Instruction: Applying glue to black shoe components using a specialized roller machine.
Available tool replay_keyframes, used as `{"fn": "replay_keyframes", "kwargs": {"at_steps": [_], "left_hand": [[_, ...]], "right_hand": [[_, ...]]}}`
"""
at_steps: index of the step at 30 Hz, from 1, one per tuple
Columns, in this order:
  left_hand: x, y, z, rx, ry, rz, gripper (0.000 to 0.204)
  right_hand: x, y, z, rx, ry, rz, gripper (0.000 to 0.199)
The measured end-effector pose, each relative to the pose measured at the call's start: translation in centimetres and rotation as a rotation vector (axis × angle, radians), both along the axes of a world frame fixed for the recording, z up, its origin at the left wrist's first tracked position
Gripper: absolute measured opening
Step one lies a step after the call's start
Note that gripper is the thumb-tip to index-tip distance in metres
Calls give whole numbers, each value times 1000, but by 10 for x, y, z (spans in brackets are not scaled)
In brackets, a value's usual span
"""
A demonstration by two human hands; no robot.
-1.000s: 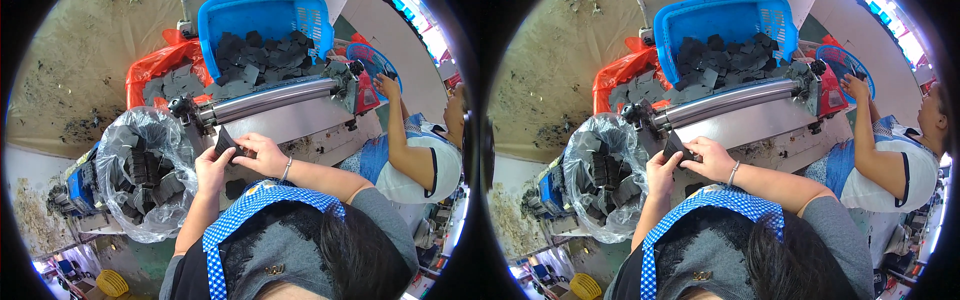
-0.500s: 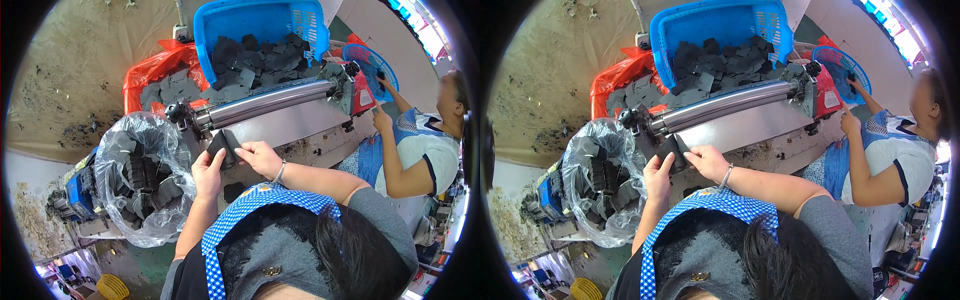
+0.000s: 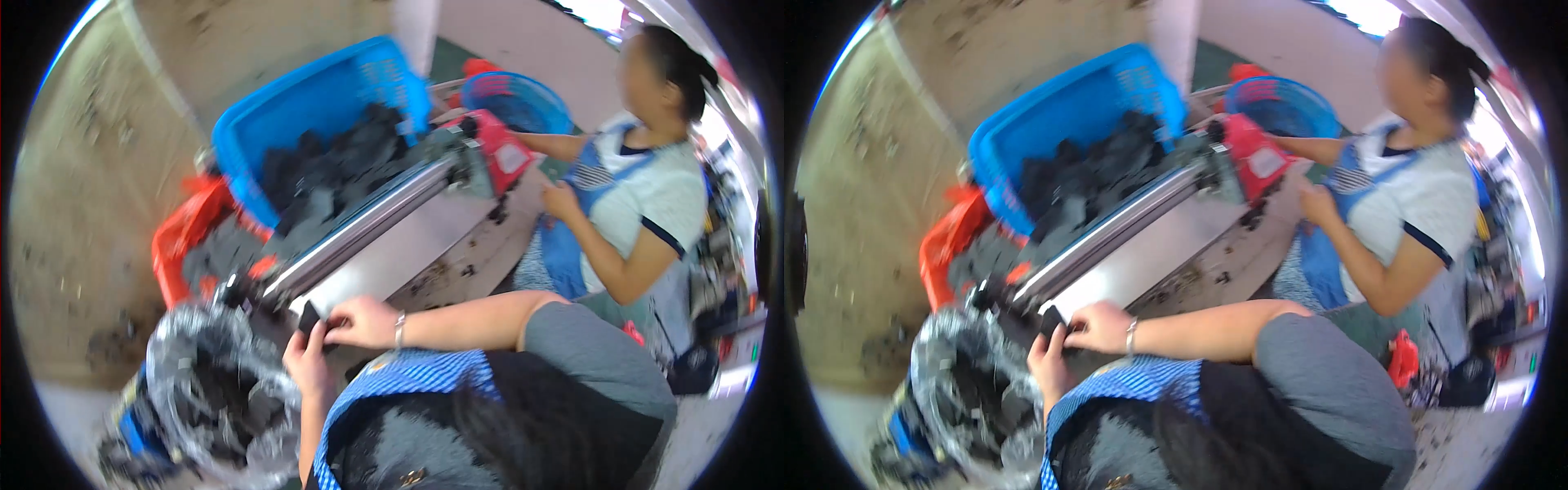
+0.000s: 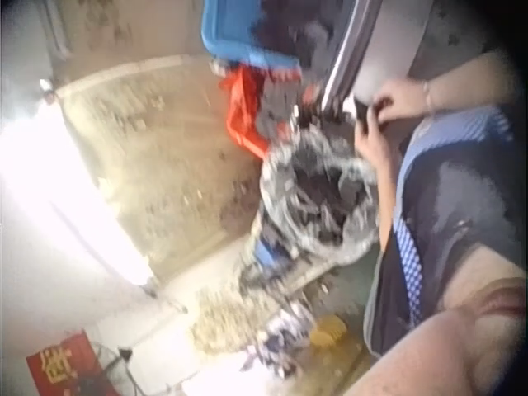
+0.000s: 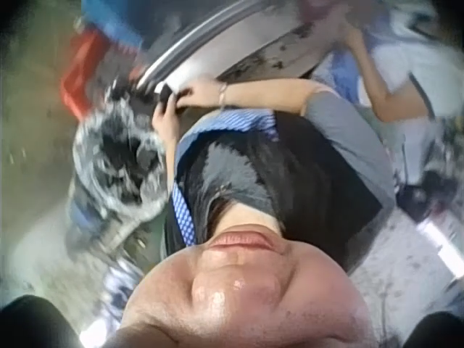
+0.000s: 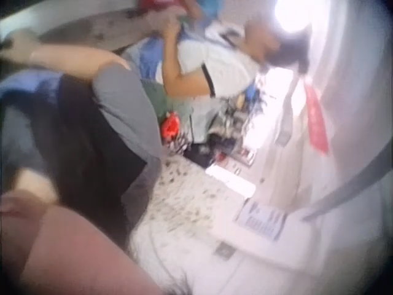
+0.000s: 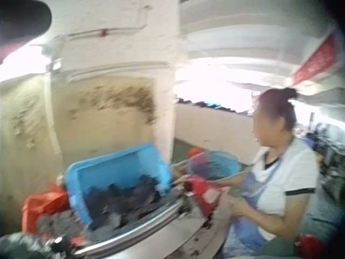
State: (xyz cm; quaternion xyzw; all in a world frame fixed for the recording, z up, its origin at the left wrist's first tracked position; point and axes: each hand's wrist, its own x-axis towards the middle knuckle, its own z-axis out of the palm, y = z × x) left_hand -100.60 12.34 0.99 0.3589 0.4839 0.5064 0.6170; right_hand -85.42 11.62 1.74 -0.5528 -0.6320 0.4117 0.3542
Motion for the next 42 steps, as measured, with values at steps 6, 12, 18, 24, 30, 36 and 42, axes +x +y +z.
{"fn": "replay_keyframes", "kwargs": {"at_steps": [6, 12, 18, 24, 30, 36, 42], "left_hand": [[5, 2, 4, 22, 46, -29, 18], [5, 4, 15, 100, 298, 137, 15], [9, 3, 5, -75, -23, -69, 14], [1, 1, 3, 61, 152, 47, 24], [5, 4, -4, 320, 550, 146, 29], [2, 5, -2, -78, 113, -71, 9], [-1, 4, -1, -40, 41, -91, 14]], "right_hand": [[12, 17, -6, -383, 262, 2, 25], [31, 53, -3, -629, 665, -459, 23], [6, 10, -14, 160, 17, 34, 24], [17, 38, -25, -599, 467, -130, 25], [19, 48, -24, -533, 570, -259, 22], [7, 13, -6, -122, 77, 0, 26], [9, 17, -9, -374, 473, -7, 18]]}}
